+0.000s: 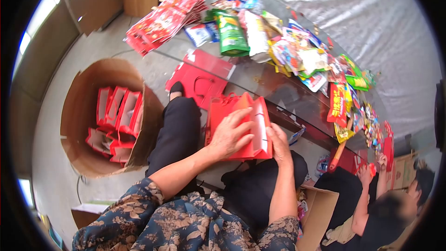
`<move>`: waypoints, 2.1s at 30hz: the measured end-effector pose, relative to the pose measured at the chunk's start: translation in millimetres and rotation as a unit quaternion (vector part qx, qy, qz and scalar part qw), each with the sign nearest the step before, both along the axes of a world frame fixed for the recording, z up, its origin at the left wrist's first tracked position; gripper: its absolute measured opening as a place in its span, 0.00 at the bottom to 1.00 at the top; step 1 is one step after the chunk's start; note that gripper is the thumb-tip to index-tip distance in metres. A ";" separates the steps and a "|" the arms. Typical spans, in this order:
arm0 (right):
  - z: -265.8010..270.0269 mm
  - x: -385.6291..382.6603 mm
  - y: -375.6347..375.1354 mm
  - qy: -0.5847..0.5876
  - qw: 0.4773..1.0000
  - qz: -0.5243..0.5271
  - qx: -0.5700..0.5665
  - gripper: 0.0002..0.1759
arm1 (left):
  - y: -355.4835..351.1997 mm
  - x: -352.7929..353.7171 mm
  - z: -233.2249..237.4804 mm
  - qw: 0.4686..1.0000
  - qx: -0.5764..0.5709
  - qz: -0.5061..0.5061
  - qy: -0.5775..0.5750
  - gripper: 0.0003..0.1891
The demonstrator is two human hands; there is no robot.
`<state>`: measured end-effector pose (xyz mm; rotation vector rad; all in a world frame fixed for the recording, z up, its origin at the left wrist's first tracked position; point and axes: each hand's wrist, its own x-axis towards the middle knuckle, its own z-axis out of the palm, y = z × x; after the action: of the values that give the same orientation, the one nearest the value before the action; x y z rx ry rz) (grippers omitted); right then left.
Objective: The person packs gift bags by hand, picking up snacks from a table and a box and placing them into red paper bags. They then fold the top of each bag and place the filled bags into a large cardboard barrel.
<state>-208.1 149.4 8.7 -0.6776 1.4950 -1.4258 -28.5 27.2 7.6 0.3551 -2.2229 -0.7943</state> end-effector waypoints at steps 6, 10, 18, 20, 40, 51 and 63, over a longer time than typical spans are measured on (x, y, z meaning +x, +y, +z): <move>-1.3 0.9 -11.3 -0.010 0.998 0.010 -0.061 0.24 | -2.9 -1.1 15.3 0.998 0.014 -0.014 -0.054 0.19; -8.7 -2.2 -11.0 0.024 0.996 0.012 -0.086 0.28 | -9.7 -5.9 29.6 0.991 -0.016 -0.059 -0.116 0.17; -1.0 2.7 -7.1 0.037 0.996 0.029 -0.070 0.38 | -42.4 -27.4 50.7 0.976 -0.067 -0.121 -0.169 0.13; 12.7 10.6 -3.9 0.033 0.998 0.022 -0.053 0.38 | -49.3 -30.6 40.3 0.980 -0.070 -0.126 -0.136 0.13; 14.5 6.9 2.1 -0.017 0.999 0.007 -0.036 0.38 | -56.1 -22.8 47.5 0.992 -0.033 -0.072 -0.097 0.08; 14.0 5.6 7.3 -0.028 0.998 0.009 -0.048 0.35 | -49.4 -22.3 54.5 0.986 0.042 -0.038 -0.157 0.21; 5.7 -0.5 8.1 -0.019 0.998 0.004 -0.061 0.30 | -54.7 -26.8 38.8 0.995 0.057 -0.017 -0.085 0.19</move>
<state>-208.6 157.5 14.4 -0.7258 1.3831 -1.5255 -55.3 -27.5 46.4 0.4563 -2.3516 -0.9423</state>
